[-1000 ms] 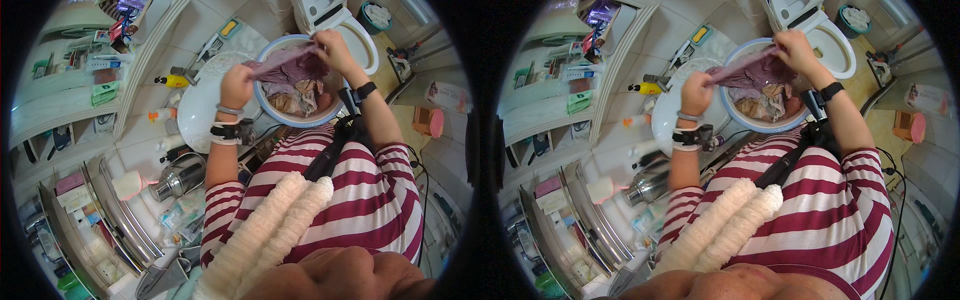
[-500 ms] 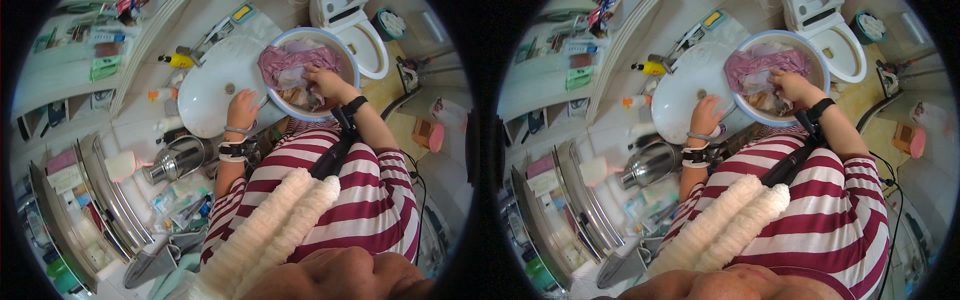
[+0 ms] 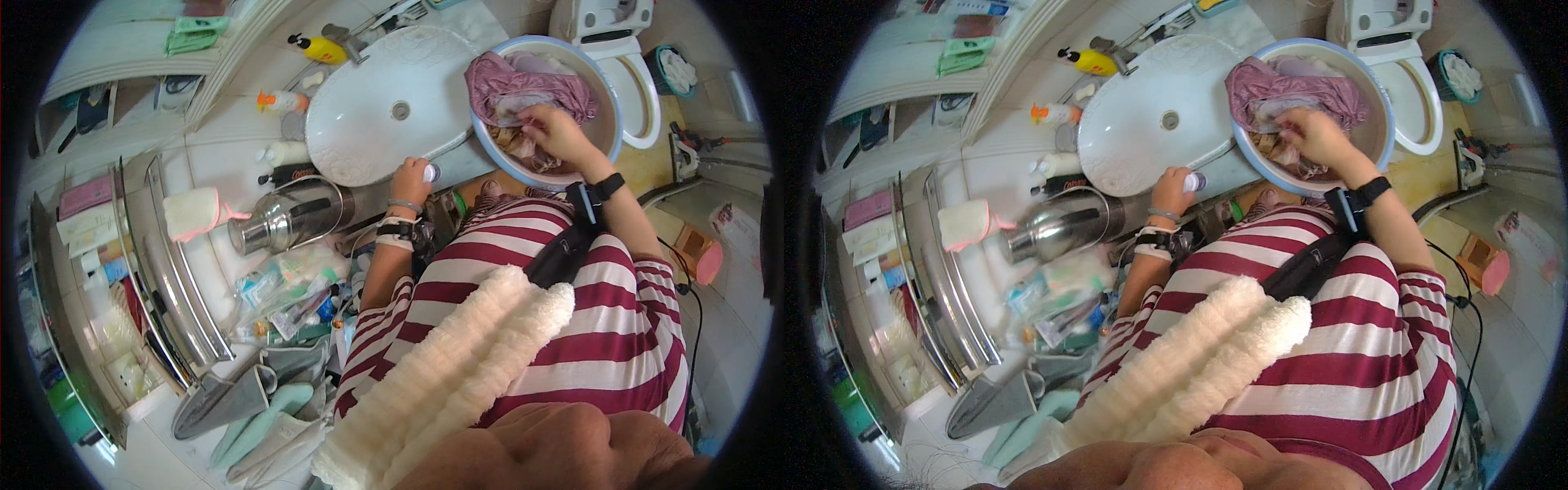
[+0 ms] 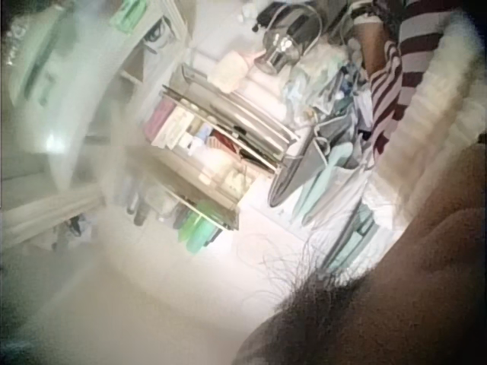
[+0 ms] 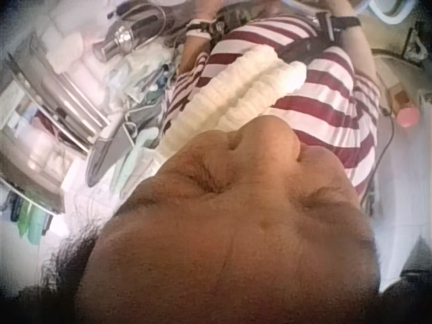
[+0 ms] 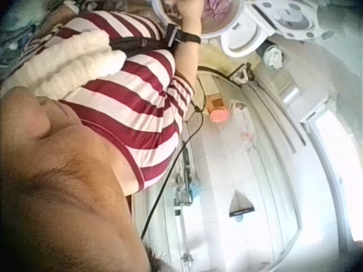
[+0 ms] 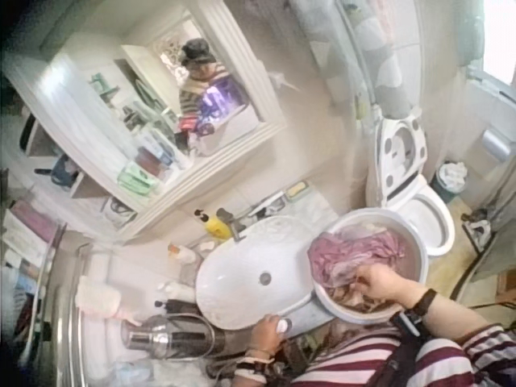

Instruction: The person hand-washes items of clothing in a plastic basin. They pick up individual garments, apply liquid from a purple-capped bottle onto the fabric, and scrub the items by hand in the water.

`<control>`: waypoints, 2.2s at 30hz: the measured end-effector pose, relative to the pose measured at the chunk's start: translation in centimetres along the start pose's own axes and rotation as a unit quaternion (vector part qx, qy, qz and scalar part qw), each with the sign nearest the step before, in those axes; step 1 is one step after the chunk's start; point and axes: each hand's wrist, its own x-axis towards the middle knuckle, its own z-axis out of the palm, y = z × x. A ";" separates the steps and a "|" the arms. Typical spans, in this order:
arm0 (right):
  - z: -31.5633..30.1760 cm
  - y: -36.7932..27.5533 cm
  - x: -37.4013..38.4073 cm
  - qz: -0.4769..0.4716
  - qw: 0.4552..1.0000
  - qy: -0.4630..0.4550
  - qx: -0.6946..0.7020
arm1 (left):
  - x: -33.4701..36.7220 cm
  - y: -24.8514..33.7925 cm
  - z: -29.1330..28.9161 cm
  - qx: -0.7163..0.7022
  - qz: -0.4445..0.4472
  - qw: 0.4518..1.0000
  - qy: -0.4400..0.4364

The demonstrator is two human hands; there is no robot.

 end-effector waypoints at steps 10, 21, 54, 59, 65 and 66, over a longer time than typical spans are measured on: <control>0.2 -4.8 0.9 -0.065 0.993 -0.054 0.077 | 4.8 12.7 -10.6 -0.183 0.252 0.947 0.081; -3.6 -3.0 0.6 0.062 0.965 0.116 -0.226 | 9.0 13.8 -10.4 -0.221 0.104 0.952 0.184; -3.0 0.7 1.0 -0.044 0.887 0.069 -0.454 | 5.0 9.9 -7.3 -0.187 0.022 0.976 0.109; -3.0 0.4 1.4 -0.064 0.876 0.051 -0.476 | 5.2 9.7 -6.9 -0.189 0.023 0.976 0.106; -3.1 1.2 1.2 -0.009 0.911 0.086 -0.403 | 5.2 9.8 -6.8 -0.186 0.016 0.977 0.099; -3.1 1.2 1.1 -0.010 0.911 0.086 -0.403 | 5.2 9.8 -6.9 -0.187 0.011 0.978 0.091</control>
